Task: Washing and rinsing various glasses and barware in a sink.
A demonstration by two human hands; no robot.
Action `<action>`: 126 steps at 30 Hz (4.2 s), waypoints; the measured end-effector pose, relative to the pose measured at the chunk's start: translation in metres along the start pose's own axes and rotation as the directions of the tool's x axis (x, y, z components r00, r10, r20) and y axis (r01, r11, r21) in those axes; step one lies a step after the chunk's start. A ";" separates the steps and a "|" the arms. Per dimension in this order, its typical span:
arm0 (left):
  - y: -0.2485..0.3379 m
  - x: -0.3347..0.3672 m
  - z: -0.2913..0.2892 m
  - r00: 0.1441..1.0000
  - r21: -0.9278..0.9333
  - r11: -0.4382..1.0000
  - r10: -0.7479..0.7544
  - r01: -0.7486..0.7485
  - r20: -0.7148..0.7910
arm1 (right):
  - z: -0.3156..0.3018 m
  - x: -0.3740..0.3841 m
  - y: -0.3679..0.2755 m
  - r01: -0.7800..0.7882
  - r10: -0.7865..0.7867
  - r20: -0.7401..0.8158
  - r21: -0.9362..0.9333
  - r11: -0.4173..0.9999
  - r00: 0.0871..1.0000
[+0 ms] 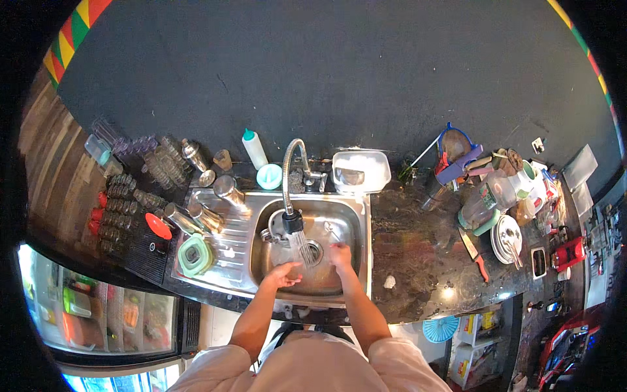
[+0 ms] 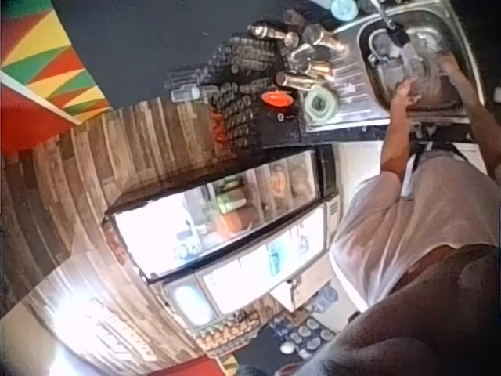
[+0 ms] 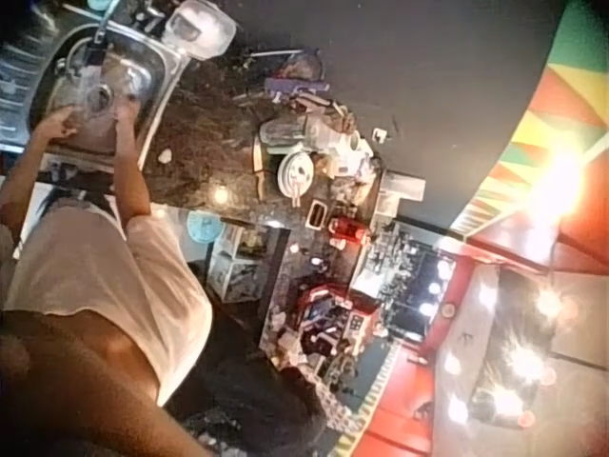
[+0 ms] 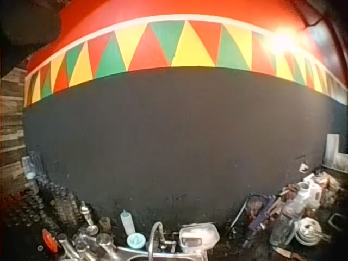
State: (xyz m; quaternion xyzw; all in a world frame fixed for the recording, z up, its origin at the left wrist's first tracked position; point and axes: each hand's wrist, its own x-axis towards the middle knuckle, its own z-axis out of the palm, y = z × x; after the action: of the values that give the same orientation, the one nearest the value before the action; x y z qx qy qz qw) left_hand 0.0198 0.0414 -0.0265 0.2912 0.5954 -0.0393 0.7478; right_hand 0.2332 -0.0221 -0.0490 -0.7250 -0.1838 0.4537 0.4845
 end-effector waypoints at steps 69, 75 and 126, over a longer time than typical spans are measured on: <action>0.041 0.009 0.044 0.860 -0.720 0.694 0.374 -0.012 0.346 | -0.021 -0.093 -0.022 -0.190 0.104 0.291 0.284 0.940 0.951; 0.021 0.008 0.012 0.934 -0.676 0.697 0.355 -0.239 0.035 | 0.029 -0.061 -0.001 -0.277 0.117 0.440 0.321 0.906 0.891; -0.005 -0.041 0.015 0.735 -0.679 0.619 0.656 -0.394 0.171 | -0.049 0.162 -0.276 0.199 -0.084 0.181 -0.912 0.360 0.980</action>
State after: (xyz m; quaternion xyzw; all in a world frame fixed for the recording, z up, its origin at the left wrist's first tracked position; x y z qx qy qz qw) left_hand 0.0185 0.0184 0.0109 0.1883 0.2923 0.3185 0.8819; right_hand 0.4056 0.1937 0.1191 -0.8283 -0.4923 0.2664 0.0226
